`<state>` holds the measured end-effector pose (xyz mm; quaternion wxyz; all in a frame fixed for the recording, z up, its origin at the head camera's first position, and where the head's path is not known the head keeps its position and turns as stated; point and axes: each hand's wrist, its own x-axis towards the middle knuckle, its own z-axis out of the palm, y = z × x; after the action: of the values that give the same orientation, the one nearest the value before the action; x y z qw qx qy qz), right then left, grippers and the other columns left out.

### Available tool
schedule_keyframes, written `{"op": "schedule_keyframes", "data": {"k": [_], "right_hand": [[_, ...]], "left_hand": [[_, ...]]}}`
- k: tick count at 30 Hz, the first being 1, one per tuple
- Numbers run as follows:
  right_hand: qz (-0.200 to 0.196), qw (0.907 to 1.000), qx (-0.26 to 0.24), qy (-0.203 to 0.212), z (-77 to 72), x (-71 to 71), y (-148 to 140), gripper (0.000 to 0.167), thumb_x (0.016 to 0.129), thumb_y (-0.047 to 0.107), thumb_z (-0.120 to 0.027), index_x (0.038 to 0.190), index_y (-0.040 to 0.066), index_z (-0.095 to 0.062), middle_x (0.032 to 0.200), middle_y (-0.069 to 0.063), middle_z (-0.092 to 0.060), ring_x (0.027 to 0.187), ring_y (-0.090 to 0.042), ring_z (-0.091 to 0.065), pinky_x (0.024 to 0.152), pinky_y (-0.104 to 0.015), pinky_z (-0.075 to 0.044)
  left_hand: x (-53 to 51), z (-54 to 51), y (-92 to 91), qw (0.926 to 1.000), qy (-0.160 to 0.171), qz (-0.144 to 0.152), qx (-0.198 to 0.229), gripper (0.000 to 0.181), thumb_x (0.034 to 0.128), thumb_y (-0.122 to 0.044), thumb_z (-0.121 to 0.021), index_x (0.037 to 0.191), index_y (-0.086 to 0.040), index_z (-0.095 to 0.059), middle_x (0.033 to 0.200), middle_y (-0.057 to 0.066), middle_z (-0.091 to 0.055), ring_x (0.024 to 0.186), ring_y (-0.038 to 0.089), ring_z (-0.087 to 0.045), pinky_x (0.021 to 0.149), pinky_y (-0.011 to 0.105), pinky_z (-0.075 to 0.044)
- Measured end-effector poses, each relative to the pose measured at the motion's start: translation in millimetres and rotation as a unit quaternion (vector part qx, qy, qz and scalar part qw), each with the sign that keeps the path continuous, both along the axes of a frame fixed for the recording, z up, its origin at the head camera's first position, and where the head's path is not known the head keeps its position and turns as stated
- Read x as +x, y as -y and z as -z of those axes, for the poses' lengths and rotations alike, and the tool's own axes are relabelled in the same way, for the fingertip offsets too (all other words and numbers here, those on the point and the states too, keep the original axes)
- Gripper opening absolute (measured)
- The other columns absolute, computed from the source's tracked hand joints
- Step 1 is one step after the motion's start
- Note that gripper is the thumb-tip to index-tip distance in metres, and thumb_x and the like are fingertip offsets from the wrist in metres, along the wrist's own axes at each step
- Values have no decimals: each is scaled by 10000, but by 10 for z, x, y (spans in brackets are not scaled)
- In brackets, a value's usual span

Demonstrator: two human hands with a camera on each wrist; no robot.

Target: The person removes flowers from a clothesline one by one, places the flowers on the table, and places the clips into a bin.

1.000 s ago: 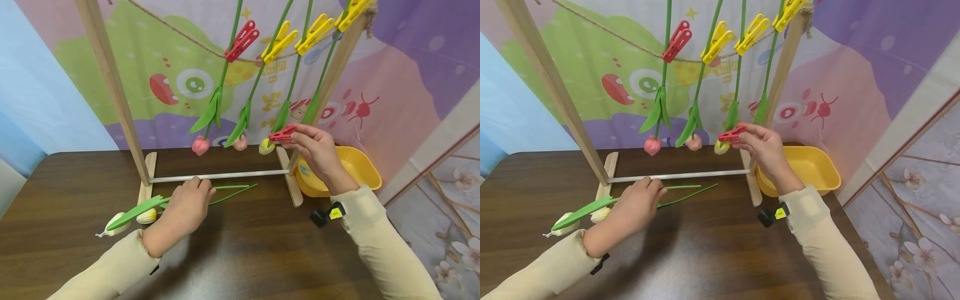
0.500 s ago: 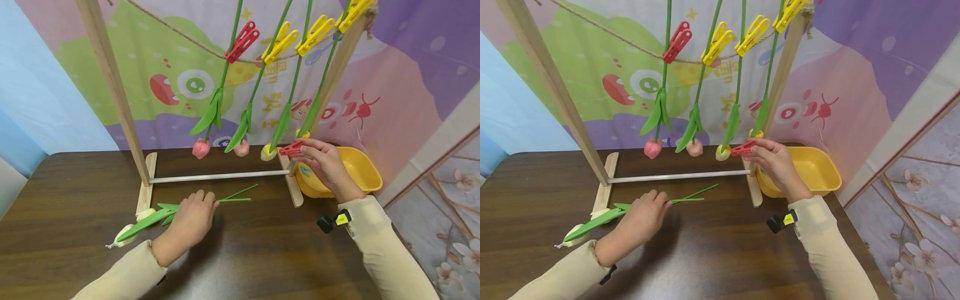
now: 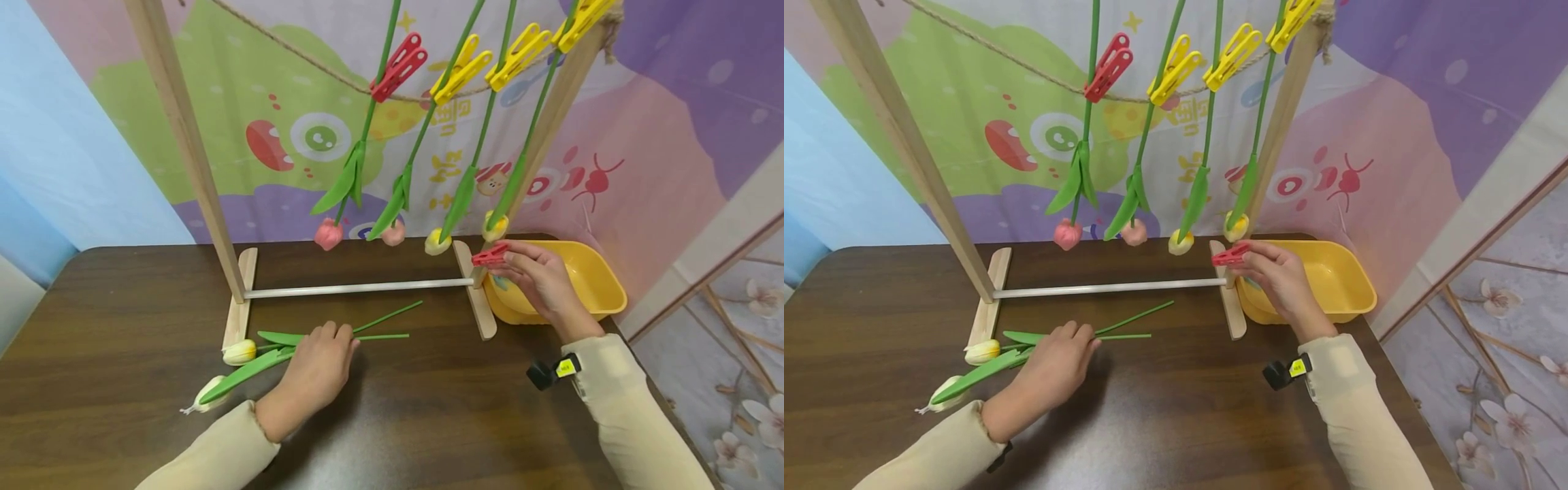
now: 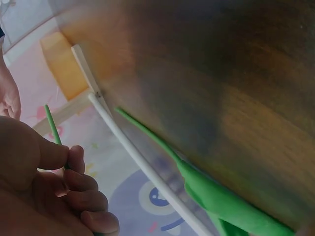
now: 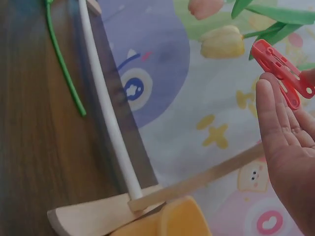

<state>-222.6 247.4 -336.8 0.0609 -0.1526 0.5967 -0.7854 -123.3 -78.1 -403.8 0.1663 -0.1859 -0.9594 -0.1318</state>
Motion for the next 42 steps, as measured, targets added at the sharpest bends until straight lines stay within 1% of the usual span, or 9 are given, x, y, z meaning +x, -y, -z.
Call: {"op": "schedule_keyframes", "data": {"k": [3, 6, 10, 17, 22, 29, 33, 36, 42], "right_hand": [[95, 9999, -5, 48, 44, -7, -38, 235, 937, -15, -482, 1045, 41, -684, 934, -38, -723, 793, -152, -698, 772, -261, -549], [156, 9997, -95, 183, 94, -20, -86, 239, 936, -27, -477, 1032, 39, -686, 926, -42, -722, 780, -156, -698, 770, -259, -549], [218, 9988, -238, 369, 163, -36, -164, 227, 936, -20, -483, 1018, 37, -687, 919, -49, -722, 775, -158, -700, 769, -263, -549], [384, 9969, -299, 625, 284, -71, -303, 204, 932, 1, -509, 1006, 41, -696, 927, -47, -722, 787, -161, -703, 771, -269, -548], [447, 9943, -549, 801, 370, -94, -404, 213, 928, -21, -502, 1010, 21, -695, 957, -68, -715, 821, -182, -705, 778, -281, -546], [520, 9906, -747, 1022, 475, -128, -521, 222, 929, -32, -488, 962, 13, -703, 952, -62, -711, 832, -177, -705, 780, -285, -548], [582, 9898, -788, 1038, 536, -143, -560, 235, 928, -45, -476, 935, 2, -706, 946, -64, -715, 821, -181, -708, 771, -287, -550], [690, 9891, -698, 1096, 563, -148, -584, 229, 926, -38, -486, 925, 12, -709, 926, -61, -719, 811, -175, -710, 763, -279, -550], [809, 9875, -578, 1220, 581, -163, -594, 197, 919, -24, -514, 917, 25, -705, 897, -60, -718, 805, -166, -709, 760, -273, -550]], "left_hand": [[-5, 26, -7, 10000, -40, -36, 3, 201, 898, -181, -612, 786, -41, -522, 650, 64, -456, 547, 239, -475, 465, 322, -339], [-5, 44, -15, 10000, -47, -44, 27, 195, 894, -176, -616, 786, -44, -522, 649, 62, -455, 545, 233, -474, 463, 327, -341], [2, 69, -23, 10000, 48, -50, 63, 181, 898, -175, -611, 802, -43, -533, 661, 64, -468, 556, 233, -486, 471, 335, -352], [1, 130, -27, 9996, 219, -103, 146, 189, 905, -179, -601, 792, -48, -527, 664, 66, -469, 573, 244, -500, 477, 346, -352], [-13, 168, -36, 9994, 288, -140, 135, 199, 909, -183, -595, 778, -54, -518, 662, 65, -466, 582, 251, -509, 491, 357, -368], [-32, 240, -34, 9996, 198, -149, 110, 207, 904, -184, -602, 769, -51, -519, 651, 65, -461, 575, 251, -512, 477, 362, -380], [-40, 255, -31, 9994, 282, -190, 70, 211, 908, -187, -596, 769, -47, -521, 649, 66, -459, 572, 247, -506, 479, 361, -382], [-43, 260, -33, 9988, 421, -225, 56, 208, 916, -192, -585, 779, -48, -522, 656, 64, -458, 580, 243, -503, 485, 356, -379], [-48, 302, -34, 9988, 424, -244, 68, 211, 913, -191, -587, 774, -51, -513, 659, 65, -456, 591, 250, -508, 493, 354, -377]]}}
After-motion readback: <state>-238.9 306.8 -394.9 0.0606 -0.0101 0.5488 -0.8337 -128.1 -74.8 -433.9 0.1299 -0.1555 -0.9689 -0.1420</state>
